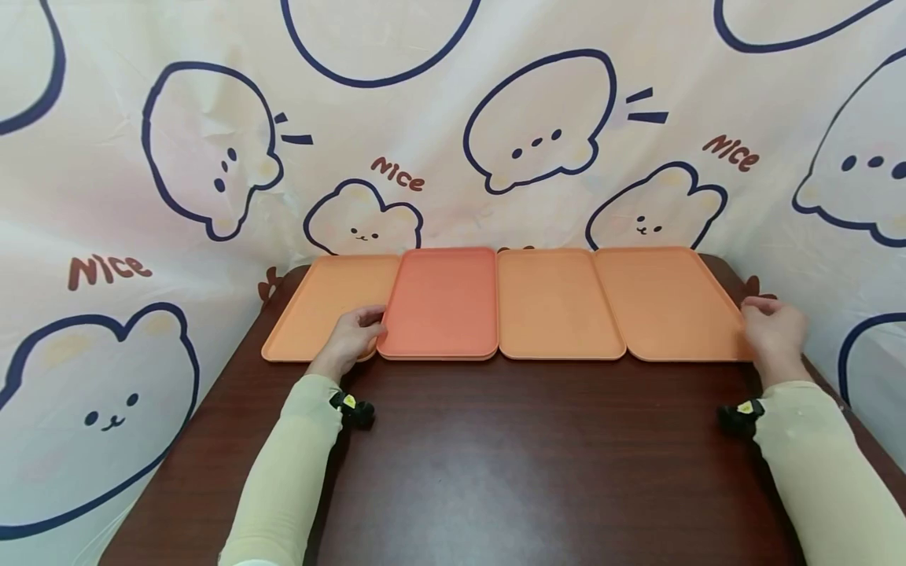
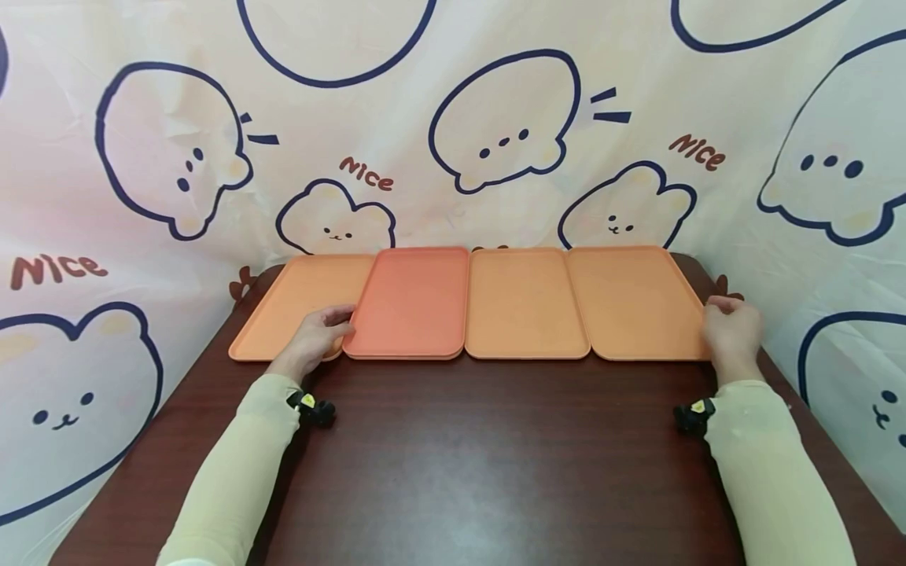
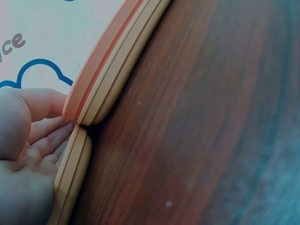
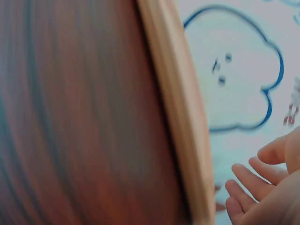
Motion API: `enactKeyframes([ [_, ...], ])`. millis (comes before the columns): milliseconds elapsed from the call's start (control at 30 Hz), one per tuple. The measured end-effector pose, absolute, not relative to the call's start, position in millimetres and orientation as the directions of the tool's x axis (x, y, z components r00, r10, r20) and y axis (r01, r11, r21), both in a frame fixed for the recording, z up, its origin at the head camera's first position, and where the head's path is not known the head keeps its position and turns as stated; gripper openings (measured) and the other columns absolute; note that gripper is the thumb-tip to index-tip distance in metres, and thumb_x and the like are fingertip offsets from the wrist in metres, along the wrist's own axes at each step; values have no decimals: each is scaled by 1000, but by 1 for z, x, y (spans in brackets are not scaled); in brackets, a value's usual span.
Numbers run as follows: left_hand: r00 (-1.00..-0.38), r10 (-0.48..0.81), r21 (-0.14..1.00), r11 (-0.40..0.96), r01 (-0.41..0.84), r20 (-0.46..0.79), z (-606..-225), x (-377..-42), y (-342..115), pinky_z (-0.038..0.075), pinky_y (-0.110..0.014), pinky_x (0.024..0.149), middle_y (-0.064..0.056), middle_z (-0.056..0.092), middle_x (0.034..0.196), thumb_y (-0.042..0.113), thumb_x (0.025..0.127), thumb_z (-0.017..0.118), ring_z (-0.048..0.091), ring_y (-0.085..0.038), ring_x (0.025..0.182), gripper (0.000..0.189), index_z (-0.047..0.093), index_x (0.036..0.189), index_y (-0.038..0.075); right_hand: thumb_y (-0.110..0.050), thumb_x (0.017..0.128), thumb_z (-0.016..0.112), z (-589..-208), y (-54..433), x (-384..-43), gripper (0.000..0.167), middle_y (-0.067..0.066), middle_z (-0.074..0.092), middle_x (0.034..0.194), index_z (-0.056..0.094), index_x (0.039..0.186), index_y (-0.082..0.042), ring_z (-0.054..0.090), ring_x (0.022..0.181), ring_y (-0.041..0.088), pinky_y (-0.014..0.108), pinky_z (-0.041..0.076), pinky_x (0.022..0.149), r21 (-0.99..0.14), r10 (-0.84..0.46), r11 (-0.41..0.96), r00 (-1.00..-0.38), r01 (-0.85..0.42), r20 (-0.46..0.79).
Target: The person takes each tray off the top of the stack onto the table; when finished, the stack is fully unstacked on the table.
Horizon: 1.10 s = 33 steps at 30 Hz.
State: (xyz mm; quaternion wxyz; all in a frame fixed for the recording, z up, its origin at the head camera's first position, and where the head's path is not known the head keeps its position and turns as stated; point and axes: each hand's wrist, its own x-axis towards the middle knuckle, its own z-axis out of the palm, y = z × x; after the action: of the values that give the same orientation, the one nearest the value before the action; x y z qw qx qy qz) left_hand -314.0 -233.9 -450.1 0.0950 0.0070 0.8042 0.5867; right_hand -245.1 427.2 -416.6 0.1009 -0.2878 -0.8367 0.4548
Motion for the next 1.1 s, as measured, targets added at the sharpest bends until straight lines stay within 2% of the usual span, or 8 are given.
enactKeyframes([
  [67, -982, 119, 946, 308, -105, -148, -449, -314, -234, 32, -49, 132, -21, 43, 170, 5, 108, 57, 38, -33, 158, 57, 43, 163, 0, -30, 111, 41, -412, 413, -248, 54, 10, 56, 137, 56, 156, -4, 53, 121, 27, 23, 45, 78, -833, 581, 408, -810, 375, -80],
  [200, -982, 121, 947, 303, -106, -148, -450, -313, -235, 32, -49, 132, -21, 42, 170, 6, 108, 58, 37, -33, 160, 58, 43, 163, 0, -29, 112, 44, -406, 377, -258, 48, -14, 56, 114, 61, 151, -7, 54, 98, 3, 15, 48, 76, -872, 518, 389, -854, 295, -58],
  [300, -981, 122, 947, 302, -110, -152, -450, -313, -237, 32, -50, 132, -21, 40, 171, 6, 108, 58, 36, -34, 161, 58, 42, 164, 0, -27, 113, 45, -406, 348, -266, 46, -11, 64, 117, 61, 150, -4, 59, 99, -2, 13, 52, 81, -895, 430, 393, -902, 213, -26],
  [467, -980, 127, 949, 296, -111, -154, -451, -313, -237, 32, -49, 132, -20, 41, 171, 7, 109, 58, 36, -32, 160, 58, 43, 164, 2, -26, 115, 45, -408, 302, -279, 46, 13, 67, 140, 59, 152, -1, 66, 109, 10, 20, 58, 92, -907, 299, 398, -954, 138, -14],
  [600, -981, 130, 951, 293, -103, -146, -450, -314, -236, 32, -49, 131, -20, 43, 170, 7, 109, 58, 38, -32, 159, 57, 43, 164, 2, -21, 116, 46, -408, 267, -289, 43, 22, 66, 144, 60, 150, 2, 70, 106, 12, 26, 60, 96, -923, 222, 370, -975, 105, -22],
  [700, -982, 126, 950, 294, -102, -144, -448, -313, -234, 33, -49, 131, -21, 44, 169, 6, 109, 58, 39, -33, 158, 57, 44, 163, 1, -18, 115, 49, -408, 242, -298, 41, 25, 68, 142, 60, 148, 4, 72, 103, 14, 32, 61, 100, -931, 167, 355, -986, 88, -30],
  [867, -982, 121, 949, 297, -104, -146, -451, -313, -235, 34, -49, 131, -20, 45, 168, 8, 108, 58, 40, -32, 157, 56, 46, 162, 2, -17, 114, 53, -411, 206, -313, 41, 27, 69, 140, 61, 148, 5, 72, 117, 35, 45, 60, 106, -925, 79, 372, -995, 80, -54],
  [1100, -985, 119, 956, 280, -91, -129, -451, -314, -234, 35, -48, 129, -22, 44, 169, 6, 107, 58, 40, -33, 157, 56, 46, 161, 0, -15, 113, 53, -422, 164, -330, 41, 29, 67, 140, 59, 147, 8, 73, 118, 38, 44, 62, 103, -927, -34, 371, -996, 64, -83],
])
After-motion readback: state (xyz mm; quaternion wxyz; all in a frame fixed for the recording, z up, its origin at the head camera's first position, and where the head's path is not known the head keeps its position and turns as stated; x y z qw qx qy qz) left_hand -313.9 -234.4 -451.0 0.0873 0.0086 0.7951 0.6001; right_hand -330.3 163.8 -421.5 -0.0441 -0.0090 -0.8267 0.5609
